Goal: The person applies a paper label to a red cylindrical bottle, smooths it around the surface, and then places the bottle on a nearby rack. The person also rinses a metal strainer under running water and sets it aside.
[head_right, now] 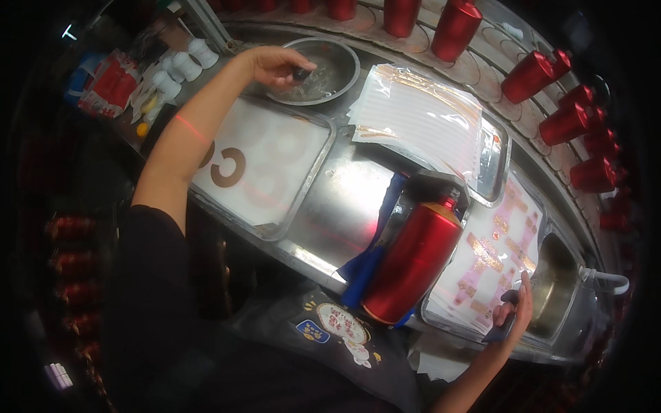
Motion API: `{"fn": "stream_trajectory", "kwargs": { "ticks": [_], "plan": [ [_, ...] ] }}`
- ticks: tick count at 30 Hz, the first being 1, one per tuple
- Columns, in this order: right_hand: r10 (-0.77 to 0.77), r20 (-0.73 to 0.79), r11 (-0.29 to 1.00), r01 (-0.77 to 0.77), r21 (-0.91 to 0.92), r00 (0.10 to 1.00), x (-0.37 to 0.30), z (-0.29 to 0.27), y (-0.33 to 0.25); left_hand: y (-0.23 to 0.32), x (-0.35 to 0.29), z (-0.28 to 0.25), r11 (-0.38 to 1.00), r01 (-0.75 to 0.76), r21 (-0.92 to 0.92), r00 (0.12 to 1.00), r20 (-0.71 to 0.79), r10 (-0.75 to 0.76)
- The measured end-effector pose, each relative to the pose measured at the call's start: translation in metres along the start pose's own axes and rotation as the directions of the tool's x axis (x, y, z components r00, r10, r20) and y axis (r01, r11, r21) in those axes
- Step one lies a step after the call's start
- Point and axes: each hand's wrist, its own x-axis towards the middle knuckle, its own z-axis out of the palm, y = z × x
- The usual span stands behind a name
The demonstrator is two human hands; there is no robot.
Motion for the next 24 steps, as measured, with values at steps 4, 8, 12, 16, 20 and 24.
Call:
{"fn": "stream_trajectory", "kwargs": {
  "ticks": [4, 8, 12, 16, 20, 24],
  "plan": [
    [0.02, -0.066, 0.999, -0.017, 0.041, 0.998, 0.01, 0.003, -0.001, -0.037, -0.066, 0.05, 0.938, 0.215, 0.271, 0.976, -0.094, -0.197],
    [-0.043, 0.092, 0.998, 0.039, 0.041, 0.995, 0.019, 0.013, 0.002, -0.08, -0.115, 0.084, 0.861, 0.374, 0.345, 0.927, -0.107, -0.36],
    [-0.051, 0.234, 0.995, 0.031, 0.09, 0.971, 0.023, 0.027, 0.005, -0.073, -0.142, 0.074, 0.803, 0.371, 0.467, 0.887, -0.435, -0.156],
    [-0.069, 0.23, 0.991, 0.041, 0.127, 0.971, 0.021, 0.037, 0.004, -0.034, -0.092, 0.055, 0.846, -0.125, 0.519, 0.707, -0.551, 0.443],
    [-0.077, 0.171, 0.994, 0.063, 0.084, 0.982, 0.006, 0.029, 0.002, 0.005, 0.01, 0.031, 0.811, -0.182, 0.556, 0.602, -0.589, 0.539],
    [-0.051, 0.105, 0.995, 0.041, 0.087, 0.993, -0.017, 0.005, 0.007, 0.013, 0.073, 0.012, 0.789, 0.033, 0.614, 0.626, -0.628, 0.462]
  ]
}}
